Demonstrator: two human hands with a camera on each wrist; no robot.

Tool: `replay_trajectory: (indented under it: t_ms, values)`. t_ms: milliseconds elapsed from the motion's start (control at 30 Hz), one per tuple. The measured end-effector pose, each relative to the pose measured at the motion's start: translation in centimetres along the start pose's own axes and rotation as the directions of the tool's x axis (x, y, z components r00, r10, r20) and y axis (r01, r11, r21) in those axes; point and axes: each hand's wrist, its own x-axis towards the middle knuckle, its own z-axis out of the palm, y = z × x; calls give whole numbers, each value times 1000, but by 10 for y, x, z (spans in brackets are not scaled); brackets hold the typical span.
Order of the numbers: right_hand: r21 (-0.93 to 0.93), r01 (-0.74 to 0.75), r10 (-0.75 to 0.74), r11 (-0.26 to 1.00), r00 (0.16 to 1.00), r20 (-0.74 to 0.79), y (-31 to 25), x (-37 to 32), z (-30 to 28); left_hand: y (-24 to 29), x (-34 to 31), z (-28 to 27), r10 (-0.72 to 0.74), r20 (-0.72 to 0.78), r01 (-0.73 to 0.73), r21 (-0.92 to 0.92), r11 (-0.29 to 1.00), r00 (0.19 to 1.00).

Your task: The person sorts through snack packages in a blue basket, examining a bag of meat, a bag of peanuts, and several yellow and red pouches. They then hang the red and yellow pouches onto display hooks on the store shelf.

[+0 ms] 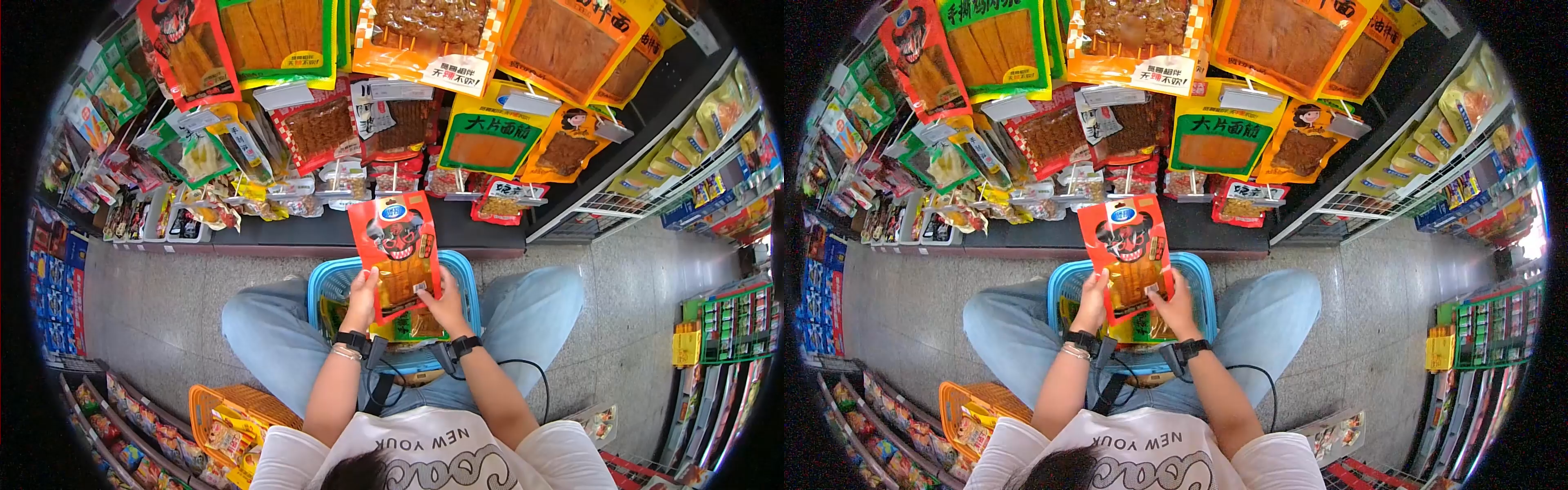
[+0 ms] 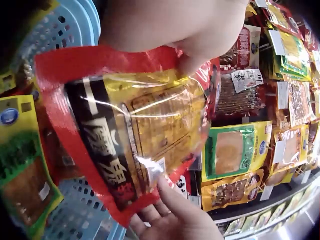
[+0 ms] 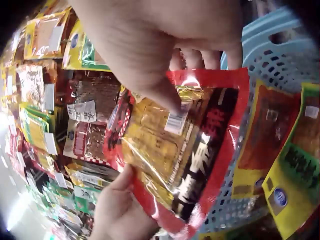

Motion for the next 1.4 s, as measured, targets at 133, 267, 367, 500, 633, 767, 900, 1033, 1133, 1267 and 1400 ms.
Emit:
replay_trajectory:
  t_ms: [133,267,367,500,633,767,900,1033,1133,1267,1400]
  values:
    - [-279,27,11,960,991,134,-13,-13,13,2,-6,9,-109,162,86,142,986,981]
    - [349,-114,5,930,955,297,-22,-16,14,10,-20,18,-285,243,173,398,901,927]
    - [490,-272,91,828,928,361,-8,-15,12,23,-30,29,-374,261,167,576,800,890]
    - [487,-299,101,821,914,392,-13,-15,8,14,-24,20,-380,345,163,518,840,858]
    - [566,-302,137,767,939,316,-9,-15,5,18,-23,21,-344,302,236,341,910,889]
    - [561,-275,192,781,960,204,-4,-14,4,5,-8,6,-160,56,119,438,891,986]
    - [512,-235,119,826,961,249,-9,-13,-1,12,-12,0,-10,118,-54,530,846,993]
    - [434,-267,156,861,949,275,-33,-13,-4,24,-23,11,-204,250,74,449,890,947]
    - [494,-120,98,861,993,70,-53,-10,-6,40,-24,18,-126,233,7,452,892,964]
    - [466,-22,24,884,1000,1,-88,5,-12,67,-24,30,85,319,-207,372,905,944]
    - [360,97,-128,928,990,64,-142,26,-2,136,-24,43,259,286,-344,309,887,923]
